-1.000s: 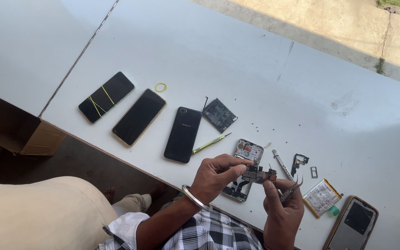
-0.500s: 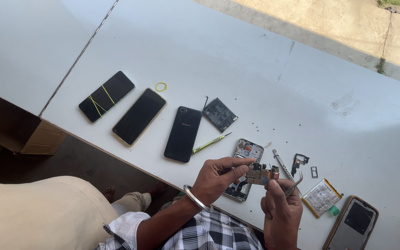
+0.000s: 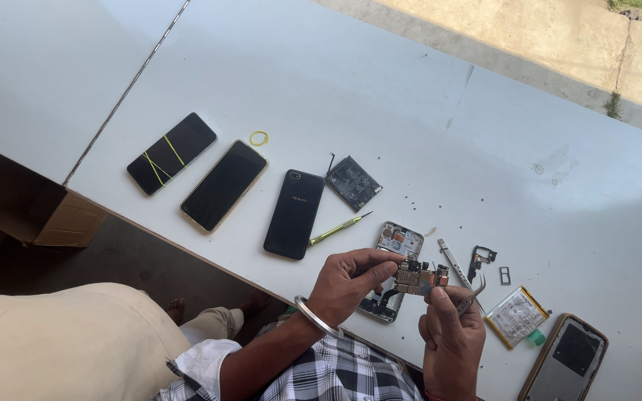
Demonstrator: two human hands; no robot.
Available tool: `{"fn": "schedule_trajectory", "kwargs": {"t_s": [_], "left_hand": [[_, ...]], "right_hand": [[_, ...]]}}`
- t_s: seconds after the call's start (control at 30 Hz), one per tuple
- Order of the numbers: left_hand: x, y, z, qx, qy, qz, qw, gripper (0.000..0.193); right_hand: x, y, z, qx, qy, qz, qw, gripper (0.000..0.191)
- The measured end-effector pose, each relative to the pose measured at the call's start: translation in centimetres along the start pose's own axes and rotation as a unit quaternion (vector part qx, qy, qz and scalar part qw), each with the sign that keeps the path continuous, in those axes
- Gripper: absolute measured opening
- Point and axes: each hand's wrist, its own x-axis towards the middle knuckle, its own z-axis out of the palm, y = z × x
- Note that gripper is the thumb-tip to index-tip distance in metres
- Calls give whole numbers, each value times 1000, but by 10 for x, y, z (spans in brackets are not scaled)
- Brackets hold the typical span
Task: The person disassembles a smartphone on a white table, using a screwdriver and tweezers to remove screws and internal components. They remove the motherboard and set it aside, then open a second phone to remove its battery and back cover.
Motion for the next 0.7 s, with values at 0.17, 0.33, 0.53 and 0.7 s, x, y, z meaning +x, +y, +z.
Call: {"fn": "schedule_trajectory", "kwargs": {"t_s": [0.17,0.33,0.53,0.7], "left_hand": [[0,2,0,5,8,-6,1000,29],[-2,1,-2,-2,13,4,1000,27],[-1,1,-4,-14,10,14,1000,25],[0,2,-3,-29,5,11,999,25]], "right_hand": [[1,1,1,-12,-2,-21,1000,18],[-4,1,5,-54,-9,-64,996,15],[-9,2,8,-156,34,-94,983,12],[-13,5,8,-222,46,-188,956,13]]}}
